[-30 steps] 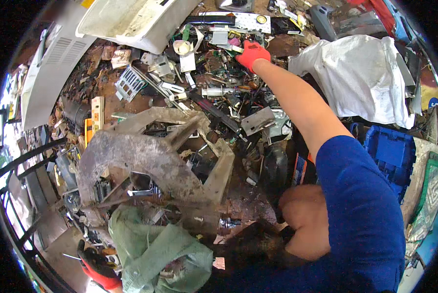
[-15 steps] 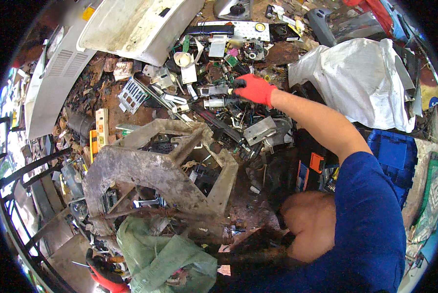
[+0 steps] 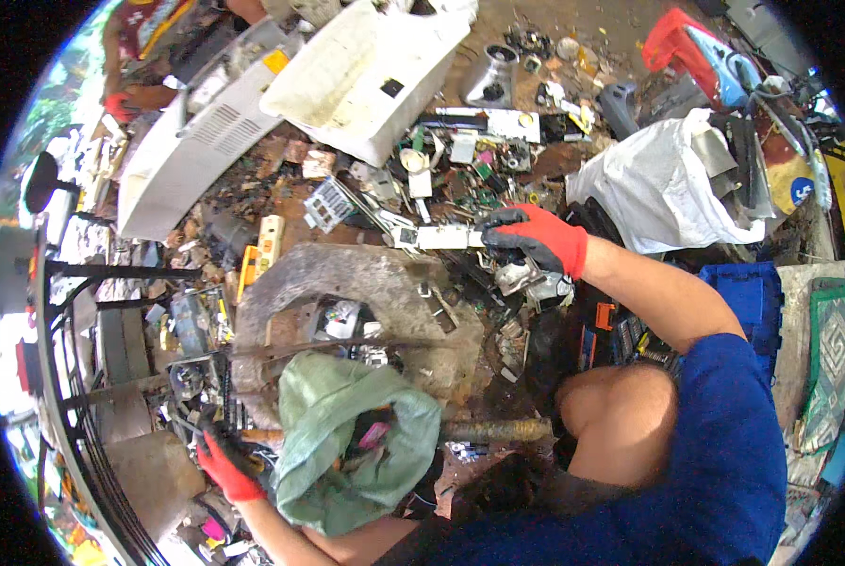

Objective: The person sits on the floor in a cluttered workshop and uses pliers to strip and separate components from a small electronic device. They repeatedly pull wires and plastic parts from the device, placing the separated pieces into a green bag.

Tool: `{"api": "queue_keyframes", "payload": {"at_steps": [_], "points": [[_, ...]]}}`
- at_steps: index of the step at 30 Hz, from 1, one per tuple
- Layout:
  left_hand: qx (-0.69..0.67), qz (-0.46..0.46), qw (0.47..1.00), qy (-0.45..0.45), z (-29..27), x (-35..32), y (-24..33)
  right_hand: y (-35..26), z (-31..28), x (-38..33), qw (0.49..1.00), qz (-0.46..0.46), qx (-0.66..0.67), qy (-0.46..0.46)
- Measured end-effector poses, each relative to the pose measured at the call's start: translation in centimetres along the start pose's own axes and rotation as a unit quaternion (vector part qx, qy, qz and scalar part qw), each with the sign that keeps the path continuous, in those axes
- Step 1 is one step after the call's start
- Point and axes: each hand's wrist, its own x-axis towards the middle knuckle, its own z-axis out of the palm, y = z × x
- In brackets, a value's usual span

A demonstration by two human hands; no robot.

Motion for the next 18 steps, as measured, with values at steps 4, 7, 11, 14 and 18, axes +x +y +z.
{"api": "queue_keyframes", "payload": {"at_steps": [4, 7, 11, 14, 18], "points": [[-0.121, 0.124, 0.980, 0.101, -0.9, -0.4, 0.1, -10.6, 3.5, -4.4, 0.996, 0.027, 0.086, 0.024], [-0.176, 0.200, 0.950, 0.160, -2.5, -3.2, 4.6, -15.3, 6.5, -7.7, 0.994, -0.097, 0.023, 0.042], [-0.203, 0.174, 0.948, 0.173, -4.6, -10.0, 6.9, -20.9, 12.6, -12.5, 0.988, -0.093, 0.092, 0.077], [-0.204, 0.179, 0.960, 0.074, -2.9, -15.6, 8.7, -23.0, 16.2, -15.4, 0.989, -0.056, 0.120, 0.060], [-0.280, 0.201, 0.936, -0.074, 1.5, -23.5, 13.6, -22.5, 22.8, -18.6, 0.984, -0.013, 0.173, 0.045]]}}
